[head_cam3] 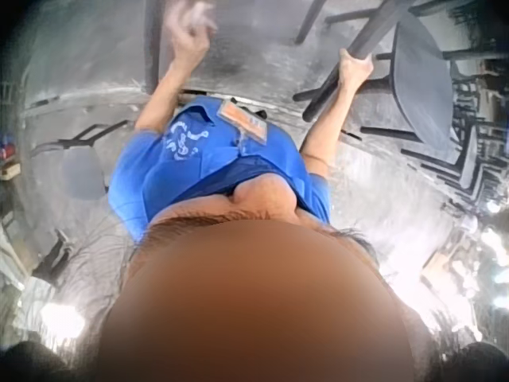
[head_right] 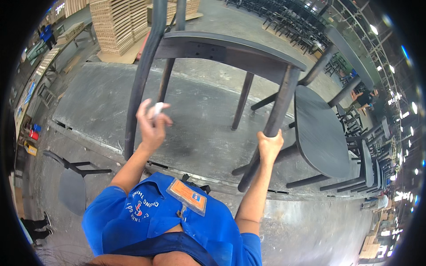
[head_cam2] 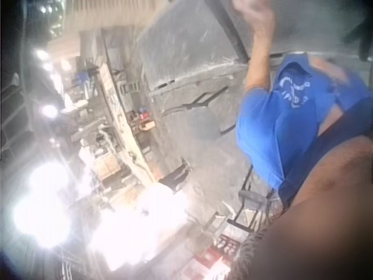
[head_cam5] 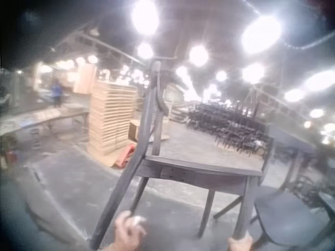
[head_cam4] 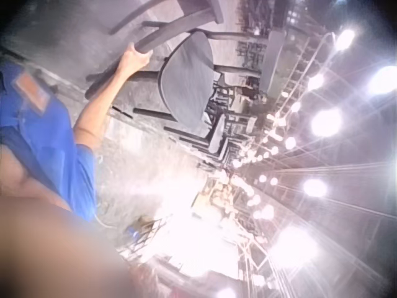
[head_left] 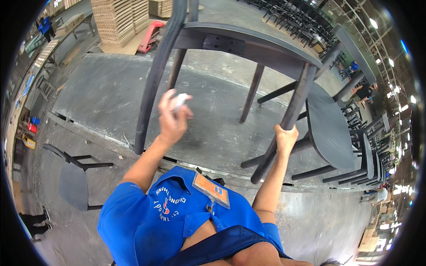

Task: The person wipes a black chair with a white cloth, cleaning the legs, seat, and backrest. They rotate the chair to reach all sides and then place it upright on the floor.

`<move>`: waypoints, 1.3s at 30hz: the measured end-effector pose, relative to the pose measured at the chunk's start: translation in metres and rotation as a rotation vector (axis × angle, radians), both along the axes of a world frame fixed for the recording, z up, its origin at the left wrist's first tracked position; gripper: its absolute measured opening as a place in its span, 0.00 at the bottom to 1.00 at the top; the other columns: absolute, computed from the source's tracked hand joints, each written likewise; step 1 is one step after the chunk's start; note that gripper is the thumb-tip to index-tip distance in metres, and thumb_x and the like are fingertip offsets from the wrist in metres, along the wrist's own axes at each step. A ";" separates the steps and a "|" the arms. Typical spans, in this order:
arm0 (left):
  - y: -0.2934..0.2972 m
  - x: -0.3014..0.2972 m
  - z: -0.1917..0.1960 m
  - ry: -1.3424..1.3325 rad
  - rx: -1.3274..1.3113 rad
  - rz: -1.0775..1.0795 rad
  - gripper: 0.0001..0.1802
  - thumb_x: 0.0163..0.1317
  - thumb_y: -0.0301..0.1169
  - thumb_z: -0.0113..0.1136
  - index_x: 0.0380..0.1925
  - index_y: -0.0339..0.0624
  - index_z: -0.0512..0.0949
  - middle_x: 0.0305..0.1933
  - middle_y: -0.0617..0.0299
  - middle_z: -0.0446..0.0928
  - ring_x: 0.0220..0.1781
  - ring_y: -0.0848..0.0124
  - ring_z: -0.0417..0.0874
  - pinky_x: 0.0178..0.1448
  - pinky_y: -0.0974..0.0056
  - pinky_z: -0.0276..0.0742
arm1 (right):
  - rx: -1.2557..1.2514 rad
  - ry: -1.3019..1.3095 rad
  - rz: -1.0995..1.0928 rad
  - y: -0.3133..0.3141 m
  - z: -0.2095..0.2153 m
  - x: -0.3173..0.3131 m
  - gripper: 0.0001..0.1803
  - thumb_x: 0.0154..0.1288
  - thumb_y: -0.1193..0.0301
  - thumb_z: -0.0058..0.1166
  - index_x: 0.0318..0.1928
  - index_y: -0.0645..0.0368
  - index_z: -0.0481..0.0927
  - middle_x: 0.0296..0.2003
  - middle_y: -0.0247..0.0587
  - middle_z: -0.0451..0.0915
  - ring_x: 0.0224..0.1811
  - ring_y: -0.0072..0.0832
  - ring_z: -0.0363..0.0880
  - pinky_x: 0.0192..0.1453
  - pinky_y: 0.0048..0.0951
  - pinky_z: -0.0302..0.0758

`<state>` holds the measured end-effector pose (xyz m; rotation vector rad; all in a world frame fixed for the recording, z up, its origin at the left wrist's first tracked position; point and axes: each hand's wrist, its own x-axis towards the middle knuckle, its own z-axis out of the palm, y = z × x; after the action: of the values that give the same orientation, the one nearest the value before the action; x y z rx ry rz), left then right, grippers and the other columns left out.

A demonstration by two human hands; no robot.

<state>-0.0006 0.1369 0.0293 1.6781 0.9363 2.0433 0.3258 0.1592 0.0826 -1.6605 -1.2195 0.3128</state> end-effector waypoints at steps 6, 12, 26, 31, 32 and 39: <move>0.048 0.120 0.075 0.270 0.036 -0.140 0.12 0.63 0.20 0.52 0.47 0.37 0.71 0.47 0.51 0.79 0.43 0.62 0.83 0.44 0.62 0.80 | -0.013 -0.018 0.024 -0.007 -0.004 -0.001 0.14 0.41 0.72 0.57 0.31 0.67 0.72 0.23 0.44 0.76 0.27 0.30 0.76 0.38 0.31 0.73; 0.120 0.132 0.078 0.496 0.122 0.274 0.11 0.63 0.23 0.52 0.45 0.37 0.69 0.67 0.38 0.59 0.69 0.41 0.57 0.70 0.44 0.55 | -0.027 -0.024 0.028 -0.009 -0.003 -0.005 0.14 0.41 0.72 0.57 0.30 0.67 0.72 0.23 0.45 0.76 0.27 0.31 0.76 0.38 0.32 0.73; 0.112 0.171 0.110 0.124 0.171 0.044 0.09 0.55 0.29 0.63 0.37 0.44 0.79 0.37 0.59 0.77 0.41 0.57 0.78 0.44 0.55 0.74 | -0.017 0.003 0.019 0.022 0.016 -0.010 0.10 0.41 0.73 0.56 0.25 0.66 0.73 0.19 0.35 0.74 0.23 0.22 0.70 0.31 0.27 0.69; 0.132 0.203 0.151 -0.036 0.143 -0.033 0.10 0.52 0.30 0.65 0.36 0.43 0.81 0.35 0.59 0.76 0.40 0.56 0.78 0.44 0.55 0.74 | -0.031 -0.003 0.018 0.024 0.015 -0.009 0.12 0.40 0.71 0.56 0.26 0.66 0.74 0.20 0.41 0.76 0.24 0.26 0.74 0.33 0.30 0.72; 0.132 0.207 0.151 -0.023 0.143 -0.038 0.08 0.52 0.29 0.65 0.34 0.45 0.82 0.35 0.60 0.76 0.40 0.57 0.78 0.44 0.56 0.74 | -0.020 -0.004 0.019 0.024 0.014 -0.009 0.12 0.40 0.71 0.56 0.26 0.66 0.74 0.20 0.41 0.76 0.24 0.25 0.74 0.33 0.30 0.72; 0.128 0.192 0.121 0.286 0.251 0.043 0.07 0.56 0.29 0.63 0.36 0.50 0.82 0.35 0.64 0.75 0.41 0.63 0.75 0.46 0.58 0.66 | 0.008 0.010 0.016 0.019 0.010 -0.009 0.13 0.40 0.71 0.57 0.28 0.67 0.74 0.21 0.42 0.77 0.25 0.26 0.76 0.35 0.30 0.73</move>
<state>0.1913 0.2648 0.1503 2.1440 0.8331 2.0546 0.3167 0.1780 0.0926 -1.6414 -1.2257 0.3248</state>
